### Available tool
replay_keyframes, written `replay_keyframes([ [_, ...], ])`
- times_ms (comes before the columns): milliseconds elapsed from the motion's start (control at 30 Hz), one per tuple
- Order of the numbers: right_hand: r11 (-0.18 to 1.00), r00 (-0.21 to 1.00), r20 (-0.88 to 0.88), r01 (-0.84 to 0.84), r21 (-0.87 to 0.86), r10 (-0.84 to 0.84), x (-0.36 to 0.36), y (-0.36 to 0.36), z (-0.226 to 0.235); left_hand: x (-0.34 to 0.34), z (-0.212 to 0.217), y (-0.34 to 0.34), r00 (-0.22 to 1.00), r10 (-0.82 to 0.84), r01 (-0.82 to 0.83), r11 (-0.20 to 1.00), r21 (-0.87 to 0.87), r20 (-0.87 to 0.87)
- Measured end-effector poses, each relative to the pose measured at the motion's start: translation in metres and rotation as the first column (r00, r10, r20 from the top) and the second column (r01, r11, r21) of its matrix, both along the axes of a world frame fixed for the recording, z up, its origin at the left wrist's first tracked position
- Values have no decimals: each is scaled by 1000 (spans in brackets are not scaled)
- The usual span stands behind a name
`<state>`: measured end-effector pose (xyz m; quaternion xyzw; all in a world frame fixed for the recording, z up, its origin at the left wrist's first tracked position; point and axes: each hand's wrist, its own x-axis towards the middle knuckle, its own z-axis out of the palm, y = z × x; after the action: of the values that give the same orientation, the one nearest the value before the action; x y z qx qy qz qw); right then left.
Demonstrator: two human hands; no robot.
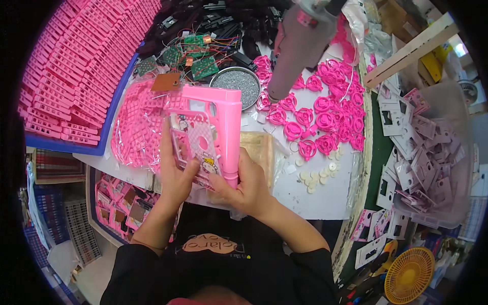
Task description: Assembling a pink toy piggy bank by installing electronic components and casing.
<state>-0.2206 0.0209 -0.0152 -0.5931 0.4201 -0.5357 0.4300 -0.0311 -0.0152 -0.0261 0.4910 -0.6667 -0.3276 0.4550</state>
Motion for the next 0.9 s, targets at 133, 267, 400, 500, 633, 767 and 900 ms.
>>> replay_keyframes([
  [133, 998, 992, -120, -31, 57, 38, -6, -1, 2, 1, -8, 0, 995, -14, 25, 995, 99, -102],
  [267, 985, 990, -88, -92, 148, 106, -15, -2, 2, -12, -4, -1, 929, 19, 42, 987, 156, -369],
  [400, 981, 990, -73, -103, 166, 117, -20, 0, -2, -4, -6, -3, 979, -31, 69, 981, 181, -203],
  [500, 984, 970, -187, -132, 119, 153, -24, -2, 0, -1, -10, 0, 995, -36, 51, 984, 169, -90],
  [633, 984, 973, -150, -172, 40, 176, -22, -6, 2, 1, -21, 4, 998, -33, 39, 993, 115, -59],
  [767, 980, 975, -103, -192, 50, 197, -20, -6, -6, 1, -35, 7, 994, -33, 45, 993, 106, -107],
  [900, 966, 960, -198, -155, 206, 196, -12, -3, -5, -3, -33, 12, 998, 22, -8, 977, 215, -61],
])
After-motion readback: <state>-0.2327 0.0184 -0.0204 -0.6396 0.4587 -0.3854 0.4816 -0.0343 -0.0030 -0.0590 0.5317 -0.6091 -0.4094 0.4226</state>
